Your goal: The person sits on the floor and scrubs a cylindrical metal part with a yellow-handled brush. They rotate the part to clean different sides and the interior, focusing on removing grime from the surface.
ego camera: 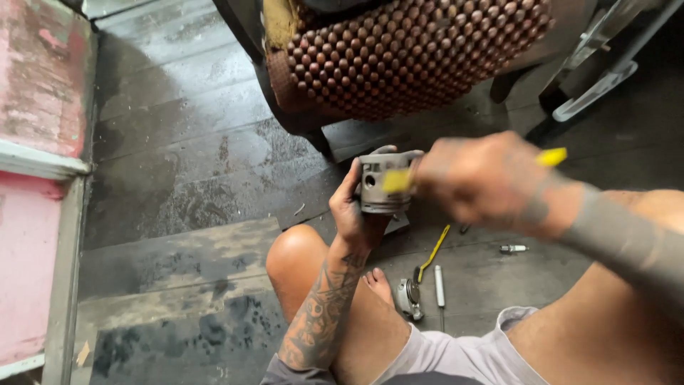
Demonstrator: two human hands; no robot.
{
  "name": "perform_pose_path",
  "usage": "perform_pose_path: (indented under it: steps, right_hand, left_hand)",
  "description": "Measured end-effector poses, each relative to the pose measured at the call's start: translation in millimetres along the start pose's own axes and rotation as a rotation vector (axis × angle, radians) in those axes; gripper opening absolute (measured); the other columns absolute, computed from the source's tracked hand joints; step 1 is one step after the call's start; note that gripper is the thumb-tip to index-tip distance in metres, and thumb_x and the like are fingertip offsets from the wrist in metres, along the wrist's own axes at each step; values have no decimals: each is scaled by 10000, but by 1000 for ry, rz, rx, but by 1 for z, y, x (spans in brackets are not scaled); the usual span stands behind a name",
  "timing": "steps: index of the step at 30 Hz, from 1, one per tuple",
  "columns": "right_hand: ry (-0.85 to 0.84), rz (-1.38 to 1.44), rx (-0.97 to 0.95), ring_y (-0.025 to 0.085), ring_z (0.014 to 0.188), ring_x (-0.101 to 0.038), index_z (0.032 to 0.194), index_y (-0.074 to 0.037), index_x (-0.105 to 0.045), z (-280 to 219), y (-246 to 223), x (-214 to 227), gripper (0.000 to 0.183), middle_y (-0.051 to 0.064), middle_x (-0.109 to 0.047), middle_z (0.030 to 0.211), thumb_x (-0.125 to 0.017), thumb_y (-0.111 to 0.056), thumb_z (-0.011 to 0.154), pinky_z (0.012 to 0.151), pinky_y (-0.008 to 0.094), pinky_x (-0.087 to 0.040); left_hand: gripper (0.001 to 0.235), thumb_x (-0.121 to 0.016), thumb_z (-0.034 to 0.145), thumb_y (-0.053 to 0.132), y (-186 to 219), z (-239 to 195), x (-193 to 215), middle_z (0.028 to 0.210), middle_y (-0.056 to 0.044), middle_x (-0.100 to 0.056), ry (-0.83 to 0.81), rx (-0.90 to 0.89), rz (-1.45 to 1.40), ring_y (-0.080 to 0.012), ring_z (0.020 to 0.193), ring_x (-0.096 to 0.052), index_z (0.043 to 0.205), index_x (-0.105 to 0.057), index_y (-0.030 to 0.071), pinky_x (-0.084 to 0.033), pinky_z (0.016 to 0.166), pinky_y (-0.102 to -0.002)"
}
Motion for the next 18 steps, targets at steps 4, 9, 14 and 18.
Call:
perform_pose_path:
  steps: [4,9,14,18]
  right_hand:
    - [-32,47,95,283,635,-645,1006,-209,-636,2,-5,-5,112,24,-647,856,-548,-173,947,507,455,-487]
    - [29,131,158,312,668,-654,1113,-112,-650,3,-17,-13,182,62,-648,889,-555,-232,1015,496,452,-456]
    - [69,43,27,280,702,-658,999,-178,-640,8,2,-7,104,33,-672,911,-582,-151,916,553,447,-473]
    - [64,183,182,303,651,-627,1088,-91,-642,9,-21,-12,160,77,-629,864,-551,-206,1024,522,435,-440]
  left_hand:
    - [474,-437,1081,408,6,-3,-10,1457,-382,-509,-37,20,49,-429,1256,-599,1293,-605,19,-555,927,-439]
    - [511,-551,1008,422,8,-4,2,1115,-160,-738,136,16,-31,-271,974,-711,1198,-681,-34,-552,871,-362]
    - [542,-560,1009,409,9,-5,8,1182,-191,-719,115,-1,-56,-303,1028,-704,1272,-649,-58,-572,865,-406]
    - [622,-484,1047,448,14,-6,-3,1155,-252,-697,-60,34,-32,-336,1040,-693,1390,-562,-64,-553,917,-423]
Point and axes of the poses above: each hand's wrist, its own z-axis towards the middle knuckle, its own x-axis out of the back of the hand, y = z × x, the point moved 5 cm from there along z, towards the middle knuckle
